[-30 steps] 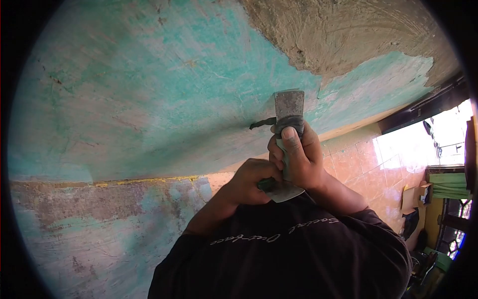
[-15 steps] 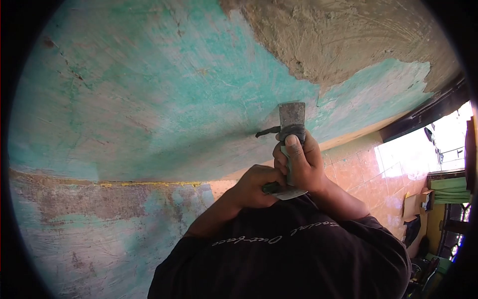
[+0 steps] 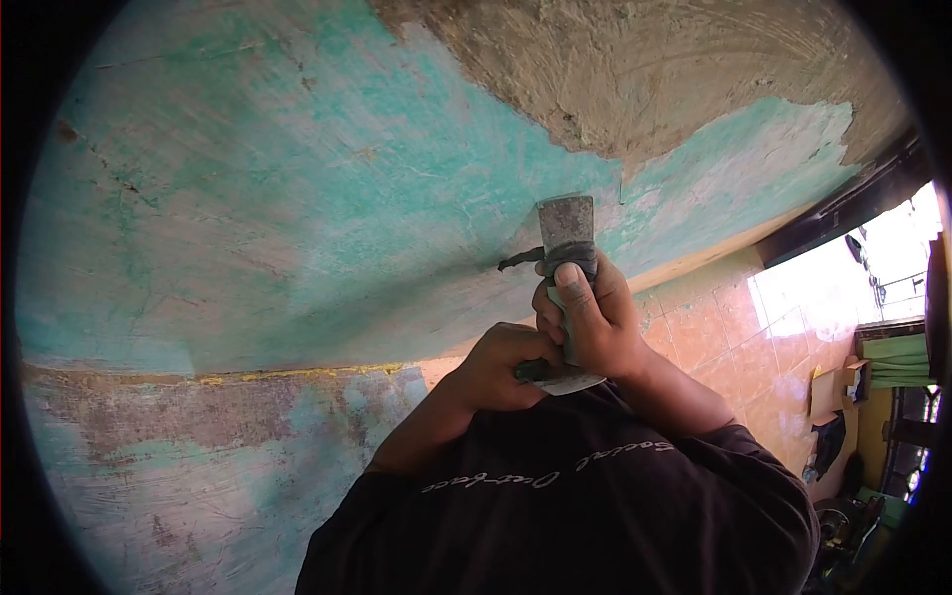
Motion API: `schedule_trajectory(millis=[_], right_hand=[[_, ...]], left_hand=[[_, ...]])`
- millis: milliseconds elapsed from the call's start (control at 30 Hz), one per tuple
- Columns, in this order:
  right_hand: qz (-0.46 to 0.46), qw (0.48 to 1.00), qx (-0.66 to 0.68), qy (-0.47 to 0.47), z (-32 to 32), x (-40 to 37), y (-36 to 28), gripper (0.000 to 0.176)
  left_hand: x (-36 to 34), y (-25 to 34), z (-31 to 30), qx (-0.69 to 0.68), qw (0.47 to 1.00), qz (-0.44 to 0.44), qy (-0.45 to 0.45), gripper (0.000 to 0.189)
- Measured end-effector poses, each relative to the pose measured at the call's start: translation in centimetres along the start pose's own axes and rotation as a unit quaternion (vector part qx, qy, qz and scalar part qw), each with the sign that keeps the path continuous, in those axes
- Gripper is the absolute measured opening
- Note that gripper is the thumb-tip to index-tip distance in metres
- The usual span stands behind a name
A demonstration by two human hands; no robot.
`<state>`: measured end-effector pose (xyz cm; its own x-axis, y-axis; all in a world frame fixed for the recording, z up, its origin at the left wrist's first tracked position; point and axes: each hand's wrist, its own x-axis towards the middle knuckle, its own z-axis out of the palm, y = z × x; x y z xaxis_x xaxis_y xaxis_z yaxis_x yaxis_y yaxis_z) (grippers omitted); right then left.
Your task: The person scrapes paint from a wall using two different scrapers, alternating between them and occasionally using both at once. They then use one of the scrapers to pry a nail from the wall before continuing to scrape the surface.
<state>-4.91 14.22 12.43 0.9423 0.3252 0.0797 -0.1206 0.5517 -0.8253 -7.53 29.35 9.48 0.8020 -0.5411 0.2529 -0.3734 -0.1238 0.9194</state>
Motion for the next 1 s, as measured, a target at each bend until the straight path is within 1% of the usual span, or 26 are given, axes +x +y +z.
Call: schedule_trajectory(millis=[200, 300, 400, 500, 600, 700, 800, 900, 1000], right_hand=[[0.005, 1.0, 0.001, -0.018, -0.77, 0.08, 0.36, 0.021], [-0.002, 1.0, -0.008, -0.018, -0.49, 0.36, 0.01, 0.022], [-0.001, 1.0, -0.014, -0.009, -0.22, 0.2, 0.03, 0.023], [-0.001, 1.0, -0.009, -0.012, -0.53, 0.08, 0.4, 0.023], [-0.004, 1.0, -0.007, -0.018, -0.69, 0.23, 0.49, 0.024], [0.007, 1.0, -0.011, -0.009, -0.5, -0.03, 0.4, 0.025], [0.008, 1.0, -0.006, -0.008, -0.55, -0.08, 0.46, 0.025], [0.006, 1.0, -0.009, -0.014, -0.67, 0.17, 0.34, 0.023], [0.009, 1.0, -0.002, -0.002, 0.04, 0.1, -0.25, 0.023]], left_hand=[[-0.12, -0.51, 0.3, 0.045, 0.999, 0.007, 0.001, 0.018], [-0.13, -0.51, 0.25, 0.003, 1.0, -0.006, 0.004, 0.018], [0.21, -0.08, -0.59, 0.008, 1.0, -0.003, -0.03, 0.019], [0.04, -0.32, -0.13, 0.017, 1.0, 0.008, -0.003, 0.018], [-0.49, -0.58, 0.18, 0.009, 0.998, -0.06, -0.018, 0.02], [0.21, -0.13, 0.01, 0.022, 0.999, 0.028, -0.006, 0.014], [0.03, 0.03, 0.31, 0.024, 1.0, 0.007, 0.004, 0.014], [-0.49, -0.29, 0.31, 0.002, 0.999, -0.048, -0.014, 0.016], [-0.05, -0.1, -0.29, 0.024, 1.0, -0.001, -0.018, 0.015]])
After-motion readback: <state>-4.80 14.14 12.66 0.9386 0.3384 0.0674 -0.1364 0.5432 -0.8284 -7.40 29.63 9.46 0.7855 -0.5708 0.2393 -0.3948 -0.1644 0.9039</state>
